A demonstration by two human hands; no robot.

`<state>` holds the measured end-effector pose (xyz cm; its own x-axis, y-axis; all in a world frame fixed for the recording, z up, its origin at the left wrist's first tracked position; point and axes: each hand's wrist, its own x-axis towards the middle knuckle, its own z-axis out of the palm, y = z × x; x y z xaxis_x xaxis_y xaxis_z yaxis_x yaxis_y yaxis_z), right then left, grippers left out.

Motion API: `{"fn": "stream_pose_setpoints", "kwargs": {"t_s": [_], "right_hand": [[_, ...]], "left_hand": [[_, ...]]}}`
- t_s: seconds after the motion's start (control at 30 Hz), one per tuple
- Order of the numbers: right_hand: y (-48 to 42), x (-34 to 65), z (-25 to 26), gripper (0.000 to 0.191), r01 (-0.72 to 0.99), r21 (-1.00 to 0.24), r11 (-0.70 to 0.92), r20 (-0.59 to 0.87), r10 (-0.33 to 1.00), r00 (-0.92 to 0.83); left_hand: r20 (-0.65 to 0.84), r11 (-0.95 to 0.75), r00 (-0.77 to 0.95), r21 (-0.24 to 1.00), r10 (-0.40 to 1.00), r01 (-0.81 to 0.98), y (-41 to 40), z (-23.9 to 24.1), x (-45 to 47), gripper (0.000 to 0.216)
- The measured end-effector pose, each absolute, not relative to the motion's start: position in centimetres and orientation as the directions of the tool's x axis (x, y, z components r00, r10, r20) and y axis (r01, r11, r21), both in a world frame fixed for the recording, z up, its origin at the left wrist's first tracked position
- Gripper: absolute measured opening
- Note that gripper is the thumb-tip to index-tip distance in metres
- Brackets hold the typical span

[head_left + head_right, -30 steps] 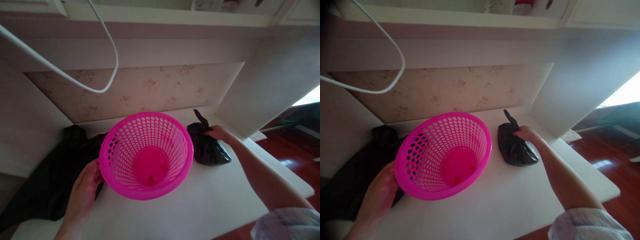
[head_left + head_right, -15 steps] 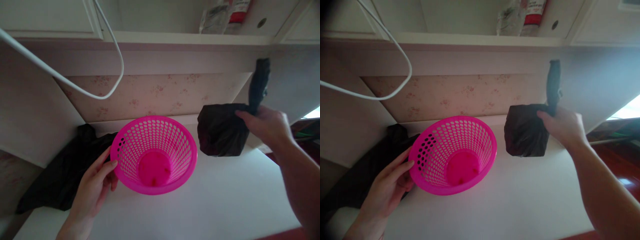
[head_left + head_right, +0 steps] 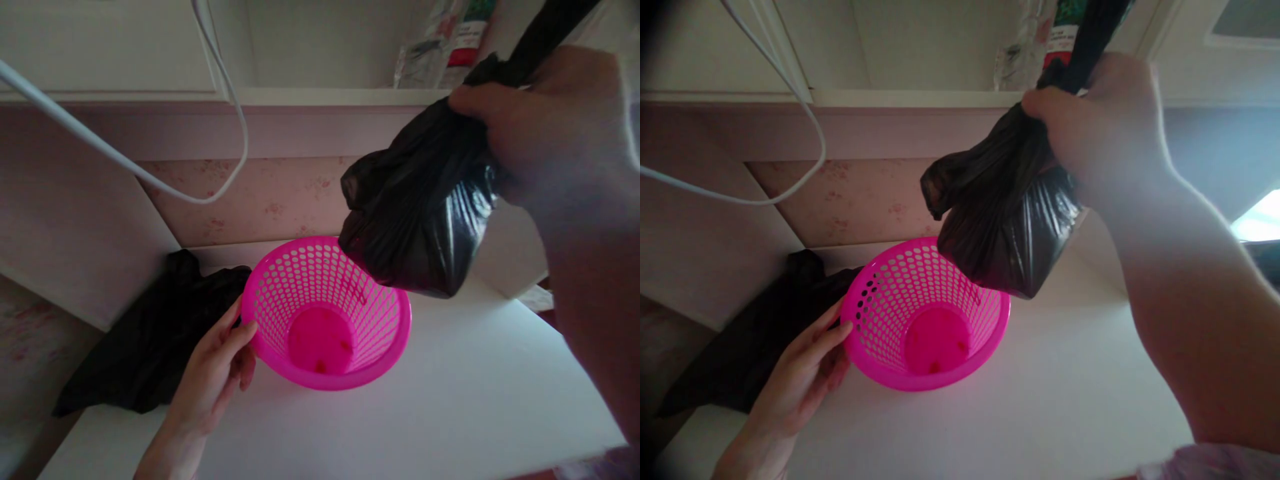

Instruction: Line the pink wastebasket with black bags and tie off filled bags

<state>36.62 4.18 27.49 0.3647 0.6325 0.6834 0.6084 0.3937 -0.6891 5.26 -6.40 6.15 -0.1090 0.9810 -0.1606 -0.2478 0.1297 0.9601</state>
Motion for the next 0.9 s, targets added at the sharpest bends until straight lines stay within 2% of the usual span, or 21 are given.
{"fn": "stream_pose_setpoints", "kwargs": {"t_s": [0.1, 0.2, 0.3, 0.4, 0.53, 0.63, 0.77, 0.9], "right_hand": [[4.5, 34.2, 26.6, 0.014, 0.427, -0.728, 0.536, 0.670, 0.689, 0.278], [5.0, 32.6, 24.9, 0.012, 0.351, -0.733, 0.583, 0.663, 0.728, 0.173], [5.1, 31.6, 22.8, 0.019, 0.399, -0.711, 0.579, 0.666, 0.737, 0.116], [4.5, 31.0, 20.9, 0.023, 0.491, -0.654, 0.576, 0.681, 0.731, 0.051], [2.6, 30.6, 18.8, 0.022, 0.611, -0.578, 0.541, 0.658, 0.752, -0.044], [1.3, 30.3, 17.5, 0.021, 0.681, -0.546, 0.488, 0.587, 0.803, -0.103], [0.5, 30.2, 15.7, 0.027, 0.757, -0.514, 0.403, 0.469, 0.871, -0.146], [0.2, 30.1, 13.8, 0.029, 0.789, -0.493, 0.366, 0.351, 0.914, -0.205]], "left_hand": [[-0.152, 0.128, -0.085, 0.963, 0.985, -0.239, -6.7, 6.2, 5.4, 0.082], [-0.136, 0.115, -0.077, 0.966, 0.988, -0.230, -7.0, 5.9, 5.3, 0.080], [-0.124, 0.103, -0.091, 0.973, 0.988, -0.207, -7.1, 5.5, 5.2, 0.084], [-0.072, 0.039, -0.198, 0.986, 0.978, -0.163, -6.8, 5.0, 5.1, 0.083], [0.135, -0.152, -0.399, 0.988, 0.907, -0.010, -6.6, 5.6, 4.5, 0.049], [0.276, -0.216, -0.429, 0.959, 0.860, 0.184, -6.7, 7.5, 4.4, 0.031], [0.428, -0.282, -0.273, 0.851, 0.862, 0.444, -6.4, 10.7, 5.4, 0.020], [0.548, -0.490, 0.107, 0.623, 0.829, 0.610, -4.1, 13.1, 7.1, 0.016]]}}
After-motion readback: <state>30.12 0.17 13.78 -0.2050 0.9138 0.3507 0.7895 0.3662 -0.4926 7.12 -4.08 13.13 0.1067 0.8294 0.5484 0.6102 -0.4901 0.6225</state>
